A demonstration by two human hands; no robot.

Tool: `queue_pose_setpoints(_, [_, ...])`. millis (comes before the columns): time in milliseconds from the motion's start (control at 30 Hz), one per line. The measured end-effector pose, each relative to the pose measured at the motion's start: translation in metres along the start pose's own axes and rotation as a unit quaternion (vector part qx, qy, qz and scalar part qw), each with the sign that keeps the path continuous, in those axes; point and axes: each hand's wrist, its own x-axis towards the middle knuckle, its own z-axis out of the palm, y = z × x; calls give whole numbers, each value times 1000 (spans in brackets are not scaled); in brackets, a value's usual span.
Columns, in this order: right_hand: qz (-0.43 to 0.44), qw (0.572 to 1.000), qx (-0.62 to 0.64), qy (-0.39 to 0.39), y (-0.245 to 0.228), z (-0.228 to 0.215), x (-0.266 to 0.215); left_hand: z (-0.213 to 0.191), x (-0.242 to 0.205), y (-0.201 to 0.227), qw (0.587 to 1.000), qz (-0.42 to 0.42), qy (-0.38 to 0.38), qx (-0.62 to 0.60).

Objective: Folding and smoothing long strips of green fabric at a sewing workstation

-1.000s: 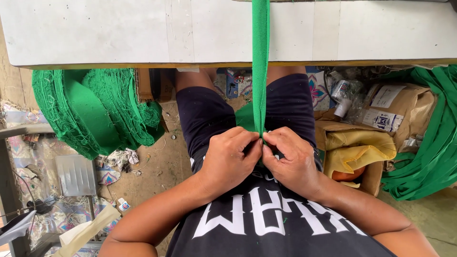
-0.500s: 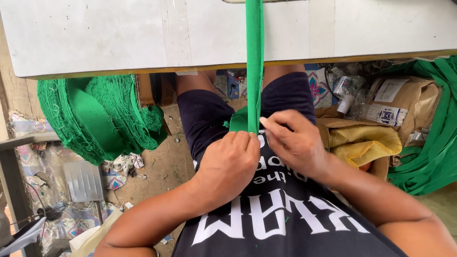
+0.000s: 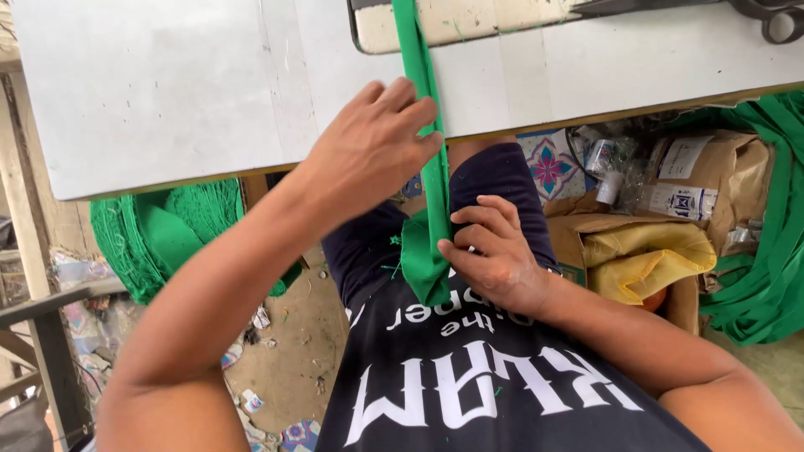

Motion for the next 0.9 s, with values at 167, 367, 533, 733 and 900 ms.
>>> queue_pose_setpoints(167, [11,997,25,-71,3,-7,-10,31,24,-38,969,190,-155,26])
queue_pose_setpoints(367, [18,995,57,-76,6,-8,-15,39,36,-43,951,241,-190,47])
queue_pose_setpoints(533, [12,994,65,-90,10,-7,-19,47,35,-47,955,247,-163,18])
queue_pose_setpoints(733, [6,985,95,-144,14,-16,-12,45,36,-51,950,264,-151,-76])
queue_pose_setpoints(900, [-38,990,44,-131,32,-5,-13,69,9,-52,953,225,-201,-42])
